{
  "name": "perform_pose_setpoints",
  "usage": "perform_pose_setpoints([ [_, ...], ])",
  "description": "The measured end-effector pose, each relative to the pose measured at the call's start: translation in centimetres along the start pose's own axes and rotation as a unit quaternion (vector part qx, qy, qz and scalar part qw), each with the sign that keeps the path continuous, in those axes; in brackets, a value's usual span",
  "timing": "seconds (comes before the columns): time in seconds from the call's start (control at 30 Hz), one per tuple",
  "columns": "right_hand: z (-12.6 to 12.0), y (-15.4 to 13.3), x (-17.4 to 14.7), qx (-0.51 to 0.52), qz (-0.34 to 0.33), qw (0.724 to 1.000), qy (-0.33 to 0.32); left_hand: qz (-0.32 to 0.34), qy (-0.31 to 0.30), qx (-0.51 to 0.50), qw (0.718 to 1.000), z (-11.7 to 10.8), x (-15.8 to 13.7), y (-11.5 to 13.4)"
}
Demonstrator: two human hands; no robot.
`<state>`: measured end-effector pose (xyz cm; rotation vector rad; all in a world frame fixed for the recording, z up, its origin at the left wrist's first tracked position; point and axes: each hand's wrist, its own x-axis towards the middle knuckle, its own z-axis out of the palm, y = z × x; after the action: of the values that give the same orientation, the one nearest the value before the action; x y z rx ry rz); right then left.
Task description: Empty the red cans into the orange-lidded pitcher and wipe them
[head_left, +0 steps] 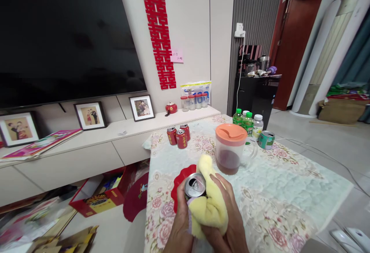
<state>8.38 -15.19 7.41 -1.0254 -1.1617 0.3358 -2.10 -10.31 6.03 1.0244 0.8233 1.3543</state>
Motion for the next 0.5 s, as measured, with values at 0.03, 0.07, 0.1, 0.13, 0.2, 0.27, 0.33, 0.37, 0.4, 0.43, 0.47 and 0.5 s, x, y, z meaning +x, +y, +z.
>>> perform_pose_setpoints([
  [0.03, -0.1, -0.1, 0.2, 0.01, 0.008, 1.0, 0.005, -0.013, 0.014, 0.007, 1.0, 0.0, -0.1, 0.0],
  [0.07, -0.2, -0.1, 0.4, 0.027, 0.021, 0.999, 0.007, -0.024, 0.022, 0.014, 0.999, 0.0, -0.3, 0.2],
  [0.1, -0.4, -0.2, 0.6, 0.049, 0.043, 0.998, 0.009, -0.032, 0.022, 0.018, 0.999, 0.1, -0.6, 0.5],
  [0.13, -0.6, -0.3, 0.8, 0.072, 0.074, 0.995, 0.013, -0.036, 0.013, 0.021, 0.999, 0.3, -0.9, 0.9],
  [0.2, -1.0, -0.4, 1.0, 0.113, 0.158, 0.981, 0.026, -0.045, -0.018, 0.014, 0.999, 0.7, -1.7, 1.8],
  [0.27, -1.3, -0.4, 1.2, 0.135, 0.243, 0.959, 0.046, -0.046, -0.052, -0.003, 0.998, 1.3, -2.5, 2.4],
  [0.33, -1.5, -0.3, 1.5, 0.152, 0.294, 0.941, 0.068, -0.029, -0.078, -0.025, 0.996, 2.0, -3.0, 2.6],
  [0.37, -1.5, -0.1, 1.7, 0.164, 0.306, 0.935, 0.077, -0.019, -0.084, -0.036, 0.996, 2.3, -3.3, 2.5],
  [0.4, -1.4, 0.1, 1.9, 0.179, 0.313, 0.929, 0.083, -0.012, -0.085, -0.045, 0.995, 2.7, -3.4, 2.3],
  [0.43, -1.4, 0.4, 2.2, 0.196, 0.319, 0.923, 0.086, -0.01, -0.082, -0.052, 0.995, 2.9, -3.5, 2.1],
  [0.47, -1.3, 0.6, 2.4, 0.212, 0.326, 0.918, 0.082, -0.012, -0.077, -0.057, 0.995, 3.0, -3.5, 1.9],
  [0.5, -1.2, 0.8, 2.6, 0.223, 0.332, 0.913, 0.076, -0.017, -0.073, -0.06, 0.995, 3.0, -3.5, 1.6],
])
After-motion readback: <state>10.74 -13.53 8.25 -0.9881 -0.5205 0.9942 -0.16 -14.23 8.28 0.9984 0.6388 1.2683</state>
